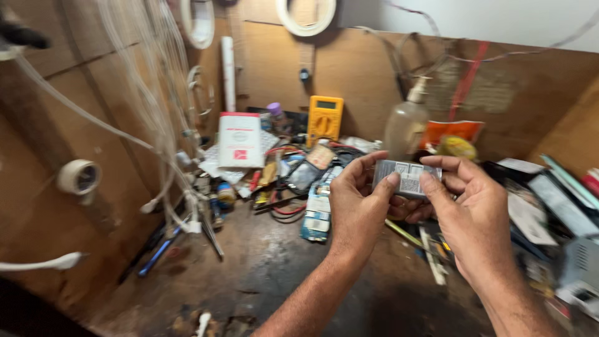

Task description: The person holds a mobile phone battery and places it inside a plastic bag, then picks up a phone motherboard to assemble parts.

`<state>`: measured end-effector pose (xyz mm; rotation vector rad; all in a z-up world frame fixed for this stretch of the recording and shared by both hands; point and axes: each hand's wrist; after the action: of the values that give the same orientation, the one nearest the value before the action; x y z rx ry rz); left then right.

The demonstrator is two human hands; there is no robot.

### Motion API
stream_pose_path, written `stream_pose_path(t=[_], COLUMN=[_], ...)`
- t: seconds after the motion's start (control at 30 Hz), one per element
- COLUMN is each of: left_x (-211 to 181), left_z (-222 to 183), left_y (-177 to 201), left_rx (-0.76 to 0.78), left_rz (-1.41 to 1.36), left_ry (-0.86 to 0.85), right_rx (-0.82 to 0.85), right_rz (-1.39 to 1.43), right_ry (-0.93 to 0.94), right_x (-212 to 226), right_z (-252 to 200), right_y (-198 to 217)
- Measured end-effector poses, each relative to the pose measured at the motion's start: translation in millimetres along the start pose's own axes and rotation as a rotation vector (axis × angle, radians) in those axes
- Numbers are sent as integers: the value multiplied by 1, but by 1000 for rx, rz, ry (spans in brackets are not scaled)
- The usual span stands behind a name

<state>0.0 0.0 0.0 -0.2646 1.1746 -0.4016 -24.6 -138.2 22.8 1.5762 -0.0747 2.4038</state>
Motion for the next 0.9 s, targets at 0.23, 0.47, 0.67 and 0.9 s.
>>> stream_pose_path(t=[0.23, 0.47, 0.67, 0.9], left_x=[12, 11, 19, 37], left_z=[-7, -10, -7, 3], left_y=[50, 85, 94, 100], left_rx=[-116, -69, 7, -89], left_rz=[-60, -109, -143, -54], left_ry=[40, 112, 113, 192], right_rx=[92, 130, -10, -100], right_rz=[68, 104, 171, 206], right_ry=[-143, -174, -140, 87], right_x=[-10, -27, -34, -52], right_z=[-5, -10, -21, -31], right_y=[-50, -73, -79, -85])
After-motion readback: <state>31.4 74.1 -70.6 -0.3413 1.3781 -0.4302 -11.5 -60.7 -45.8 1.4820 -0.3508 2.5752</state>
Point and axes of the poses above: each hand's wrist, its own z-axis towards the middle knuckle, its own y-axis out of the back of the hand, x = y × z, and after that the axes turned 2 degrees about -z, right-handed
